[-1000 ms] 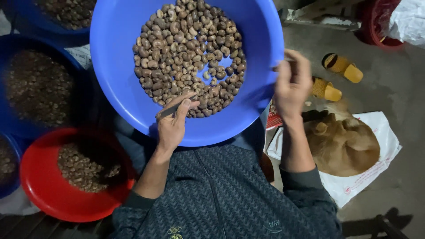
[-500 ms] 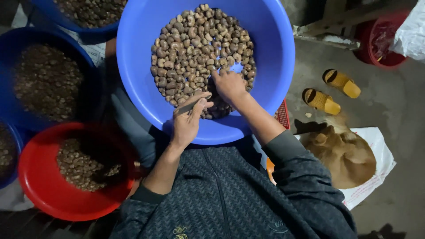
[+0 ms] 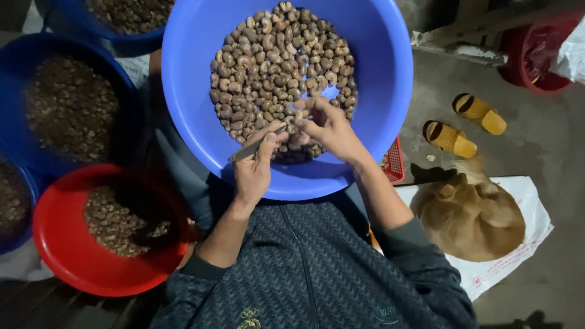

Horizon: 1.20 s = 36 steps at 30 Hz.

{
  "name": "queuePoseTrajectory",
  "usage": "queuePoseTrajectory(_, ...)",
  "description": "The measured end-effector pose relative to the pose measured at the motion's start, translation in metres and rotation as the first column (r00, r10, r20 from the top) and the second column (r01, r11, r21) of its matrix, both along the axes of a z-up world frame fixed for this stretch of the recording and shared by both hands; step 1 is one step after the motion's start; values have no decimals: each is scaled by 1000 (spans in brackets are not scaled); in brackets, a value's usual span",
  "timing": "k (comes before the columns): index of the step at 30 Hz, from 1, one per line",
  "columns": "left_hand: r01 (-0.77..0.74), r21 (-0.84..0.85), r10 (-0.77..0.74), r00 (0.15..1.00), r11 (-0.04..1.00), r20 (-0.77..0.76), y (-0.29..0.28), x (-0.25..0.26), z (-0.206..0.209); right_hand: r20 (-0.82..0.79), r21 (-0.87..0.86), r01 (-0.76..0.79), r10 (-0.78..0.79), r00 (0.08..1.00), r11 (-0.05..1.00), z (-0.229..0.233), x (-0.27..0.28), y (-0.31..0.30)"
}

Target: A person sits on the floor and uses a small metal tool to pry open nuts from a large blue bowl, sorting the processed nuts into a red bowl.

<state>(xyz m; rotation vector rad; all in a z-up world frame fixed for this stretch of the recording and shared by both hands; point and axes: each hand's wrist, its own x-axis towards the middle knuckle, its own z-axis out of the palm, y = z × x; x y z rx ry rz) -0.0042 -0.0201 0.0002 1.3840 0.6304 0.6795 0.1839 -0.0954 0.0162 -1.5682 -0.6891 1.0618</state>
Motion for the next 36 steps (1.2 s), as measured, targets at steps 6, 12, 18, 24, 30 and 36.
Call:
queuePoseTrajectory(6,73,104,-80,995,992,62,3,5,6,-194,216,22,21,981,976,7,-12,-20)
queuePoseTrajectory(12,71,100,-78,994,992,74,1,4,3,-133,202,23,4,991,979,4,-19,-22)
queuePoseTrajectory(18,85,92,-94,991,992,93,2,4,4,1,224,70,-72,997,972,9,-31,-18)
queuePoseTrajectory(24,83,60,-88,992,995,90,5,4,7,129,190,84,-109,986,978,-6,-35,-24)
queuePoseTrajectory(30,65,32,-68,993,997,97,6,2,2,198,237,81,-130,971,968,8,-39,-19)
queuePoseTrajectory(36,78,57,-83,993,995,85,6,3,3,313,288,53,-146,938,956,19,-40,-16)
